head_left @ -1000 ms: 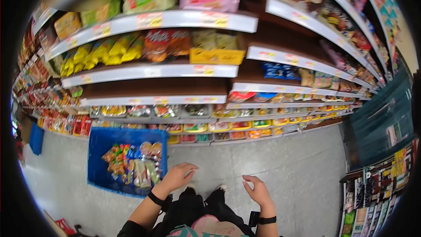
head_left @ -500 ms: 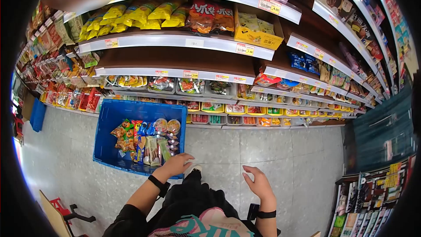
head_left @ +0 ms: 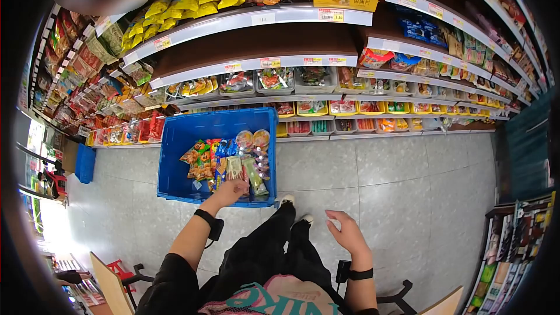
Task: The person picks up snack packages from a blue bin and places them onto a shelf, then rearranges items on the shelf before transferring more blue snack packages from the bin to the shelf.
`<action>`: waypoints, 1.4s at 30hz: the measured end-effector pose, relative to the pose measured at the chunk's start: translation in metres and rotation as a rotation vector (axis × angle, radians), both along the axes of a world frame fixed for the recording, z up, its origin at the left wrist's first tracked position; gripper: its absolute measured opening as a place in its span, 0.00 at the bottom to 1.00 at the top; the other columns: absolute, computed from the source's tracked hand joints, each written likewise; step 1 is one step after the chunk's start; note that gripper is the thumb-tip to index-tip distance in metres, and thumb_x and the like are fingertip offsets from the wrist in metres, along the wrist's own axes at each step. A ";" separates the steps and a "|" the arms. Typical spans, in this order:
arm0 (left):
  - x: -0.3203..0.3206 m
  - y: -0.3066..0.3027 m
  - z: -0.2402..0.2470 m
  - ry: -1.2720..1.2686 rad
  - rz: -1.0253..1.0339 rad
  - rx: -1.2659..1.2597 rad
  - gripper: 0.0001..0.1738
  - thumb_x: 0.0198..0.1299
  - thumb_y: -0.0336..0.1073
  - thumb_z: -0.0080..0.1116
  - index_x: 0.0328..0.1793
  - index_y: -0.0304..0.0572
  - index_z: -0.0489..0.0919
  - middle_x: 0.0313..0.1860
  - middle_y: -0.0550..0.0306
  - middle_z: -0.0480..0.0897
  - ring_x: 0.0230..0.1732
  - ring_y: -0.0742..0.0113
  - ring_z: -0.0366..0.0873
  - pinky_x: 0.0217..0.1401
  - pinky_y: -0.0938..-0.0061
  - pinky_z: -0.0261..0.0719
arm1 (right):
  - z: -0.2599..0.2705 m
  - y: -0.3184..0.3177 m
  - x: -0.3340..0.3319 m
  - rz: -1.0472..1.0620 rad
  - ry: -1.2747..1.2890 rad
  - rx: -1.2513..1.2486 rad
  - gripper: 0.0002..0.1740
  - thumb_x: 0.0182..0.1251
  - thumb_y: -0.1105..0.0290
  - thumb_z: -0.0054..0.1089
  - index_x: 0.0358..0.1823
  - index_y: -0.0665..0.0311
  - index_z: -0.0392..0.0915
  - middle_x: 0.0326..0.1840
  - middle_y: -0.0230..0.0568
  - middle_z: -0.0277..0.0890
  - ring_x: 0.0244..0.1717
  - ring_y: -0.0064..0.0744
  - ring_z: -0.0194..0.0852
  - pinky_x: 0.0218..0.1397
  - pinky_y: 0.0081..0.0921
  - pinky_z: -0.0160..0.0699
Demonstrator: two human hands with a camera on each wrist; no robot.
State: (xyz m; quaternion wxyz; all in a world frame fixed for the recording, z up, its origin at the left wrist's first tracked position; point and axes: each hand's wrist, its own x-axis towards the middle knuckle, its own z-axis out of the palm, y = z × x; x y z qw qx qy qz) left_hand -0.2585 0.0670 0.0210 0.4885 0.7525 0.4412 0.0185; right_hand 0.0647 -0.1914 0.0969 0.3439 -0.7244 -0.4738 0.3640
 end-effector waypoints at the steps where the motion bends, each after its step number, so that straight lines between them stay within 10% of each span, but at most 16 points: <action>1: -0.005 0.006 0.003 0.037 0.015 -0.028 0.12 0.63 0.28 0.58 0.52 0.35 0.81 0.45 0.53 0.86 0.47 0.67 0.83 0.52 0.73 0.80 | 0.001 0.001 -0.004 0.005 0.015 -0.007 0.17 0.66 0.66 0.61 0.54 0.64 0.79 0.50 0.50 0.80 0.52 0.48 0.79 0.54 0.35 0.77; 9: -0.037 0.065 0.005 0.065 0.232 -0.184 0.13 0.59 0.29 0.59 0.49 0.35 0.83 0.39 0.51 0.86 0.42 0.67 0.83 0.48 0.72 0.80 | 0.001 0.033 -0.038 0.056 -0.024 -0.026 0.17 0.66 0.63 0.61 0.54 0.61 0.80 0.50 0.49 0.80 0.52 0.48 0.79 0.53 0.36 0.78; 23: -0.088 0.200 -0.157 0.232 -0.160 0.065 0.17 0.63 0.41 0.47 0.42 0.39 0.84 0.45 0.41 0.84 0.48 0.44 0.81 0.54 0.57 0.78 | -0.089 0.139 -0.136 0.233 -0.176 -0.342 0.30 0.62 0.59 0.63 0.64 0.61 0.71 0.64 0.62 0.69 0.62 0.61 0.70 0.62 0.43 0.74; 34: -0.053 0.238 -0.241 0.543 -0.059 -0.071 0.29 0.60 0.38 0.59 0.69 0.54 0.68 0.67 0.40 0.66 0.59 0.37 0.75 0.60 0.52 0.77 | -0.089 0.160 -0.165 0.069 -0.132 -0.356 0.29 0.61 0.67 0.63 0.64 0.65 0.69 0.66 0.62 0.66 0.64 0.61 0.69 0.63 0.44 0.74; 42: -0.024 0.246 -0.262 0.660 -0.010 0.180 0.35 0.52 0.56 0.69 0.65 0.59 0.72 0.67 0.44 0.65 0.69 0.46 0.65 0.62 0.57 0.74 | -0.085 0.164 -0.170 -0.042 -0.097 -0.417 0.26 0.58 0.69 0.65 0.60 0.64 0.75 0.65 0.58 0.69 0.62 0.58 0.72 0.62 0.41 0.75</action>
